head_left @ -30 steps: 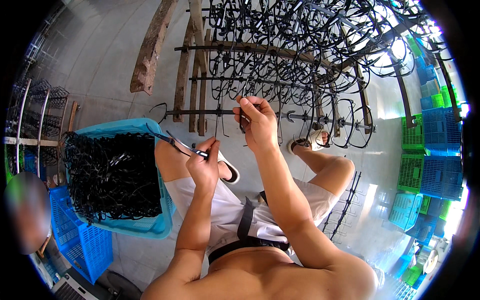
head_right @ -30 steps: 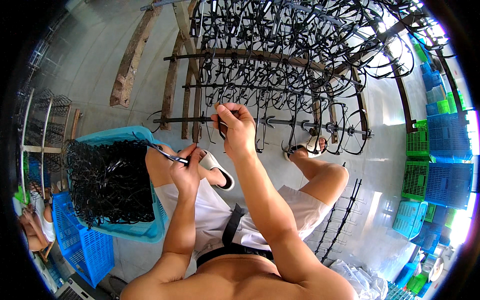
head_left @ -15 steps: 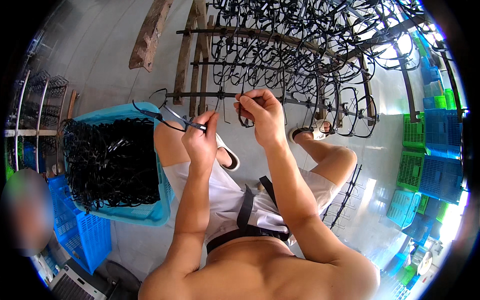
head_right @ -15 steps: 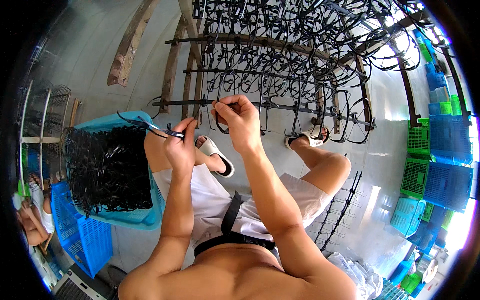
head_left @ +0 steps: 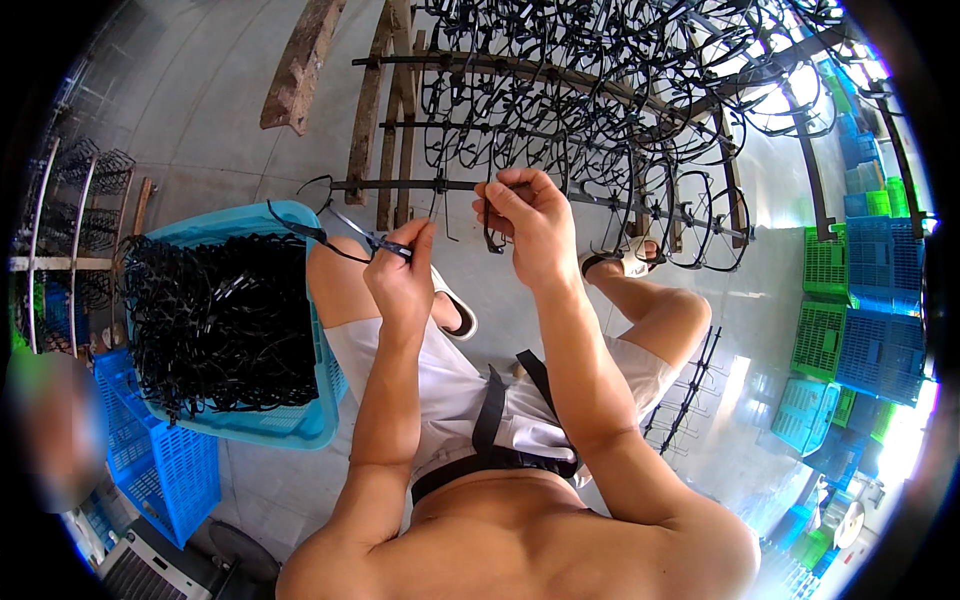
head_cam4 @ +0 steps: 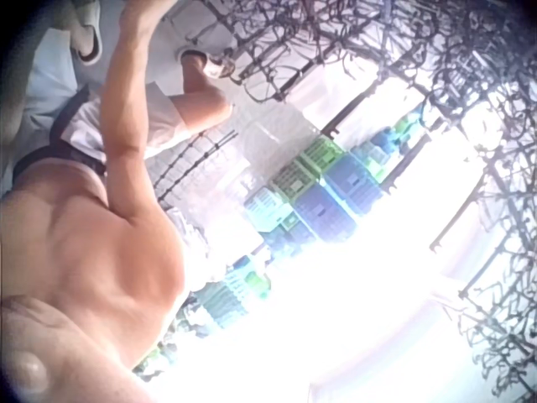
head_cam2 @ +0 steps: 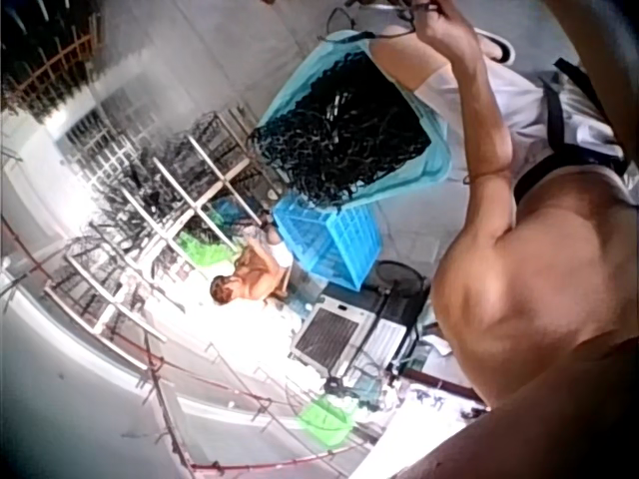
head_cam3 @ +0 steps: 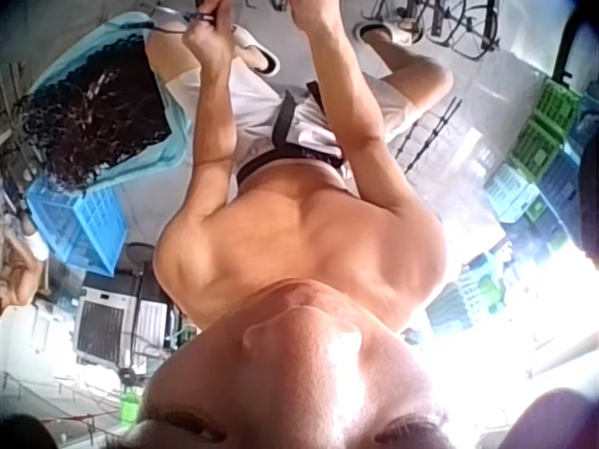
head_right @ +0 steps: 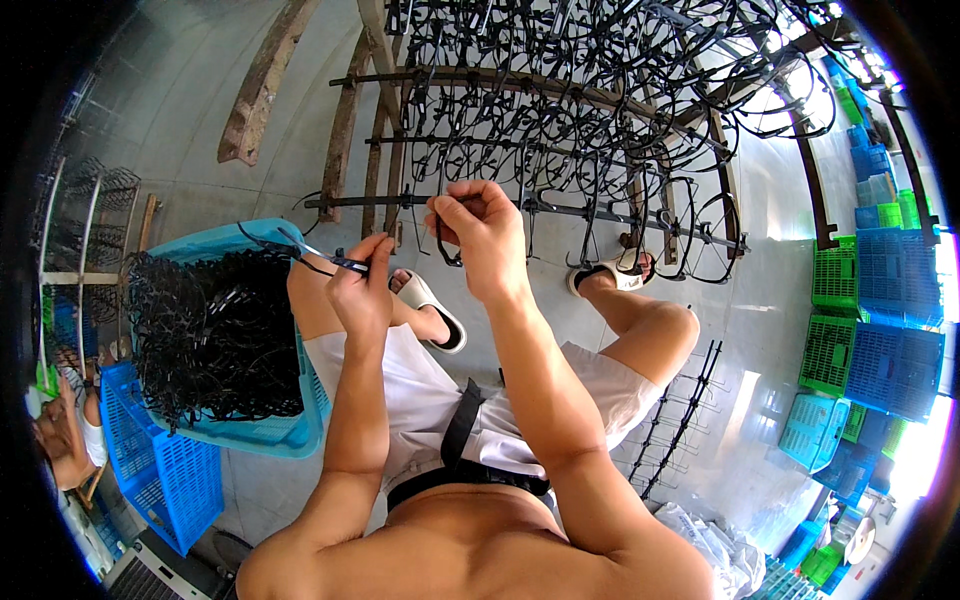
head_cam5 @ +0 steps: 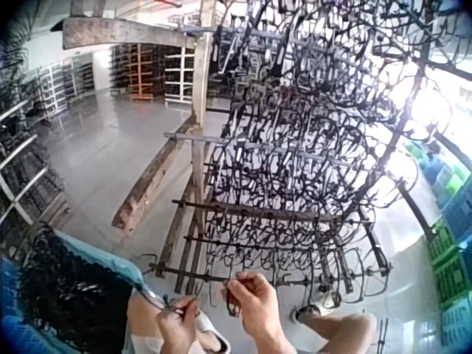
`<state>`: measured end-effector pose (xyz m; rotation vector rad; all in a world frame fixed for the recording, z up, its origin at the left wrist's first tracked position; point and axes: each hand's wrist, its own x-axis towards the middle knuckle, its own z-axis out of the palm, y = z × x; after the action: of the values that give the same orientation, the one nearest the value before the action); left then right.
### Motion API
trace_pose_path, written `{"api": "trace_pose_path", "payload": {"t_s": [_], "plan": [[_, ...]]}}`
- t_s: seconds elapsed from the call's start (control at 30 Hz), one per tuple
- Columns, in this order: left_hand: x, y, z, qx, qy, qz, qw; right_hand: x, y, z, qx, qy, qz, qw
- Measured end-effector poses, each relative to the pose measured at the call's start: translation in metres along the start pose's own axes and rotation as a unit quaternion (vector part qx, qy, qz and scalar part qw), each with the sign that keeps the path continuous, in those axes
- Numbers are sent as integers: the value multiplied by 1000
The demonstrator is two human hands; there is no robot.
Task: The person repeatedly picks black wire loops from a blue basket and attaches them to a metal rack using pliers. The person works one at a time, cutting and securing each loop onto the rack structure.
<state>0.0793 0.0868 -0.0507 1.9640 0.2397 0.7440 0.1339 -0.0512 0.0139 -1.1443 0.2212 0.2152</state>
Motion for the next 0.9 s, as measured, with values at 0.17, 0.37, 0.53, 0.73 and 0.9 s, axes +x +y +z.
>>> {"api": "trace_pose_path", "payload": {"t_s": [0.17,0.37,0.53,0.73,0.9], "plan": [[-6,-5,2,-52,-35,-84,994,12,-1,-2,-42,-14,-32,999],[-15,35,-57,-426,6,-330,843,-38,-6,21,-454,-22,-399,797],[0,71,-106,-705,-8,-364,608,-67,-12,27,-294,-499,-77,811],[22,66,-113,-522,-68,-380,761,-57,-15,18,-24,-502,137,854],[7,8,-97,-200,-30,-184,962,-21,-43,28,188,-316,83,926]]}}
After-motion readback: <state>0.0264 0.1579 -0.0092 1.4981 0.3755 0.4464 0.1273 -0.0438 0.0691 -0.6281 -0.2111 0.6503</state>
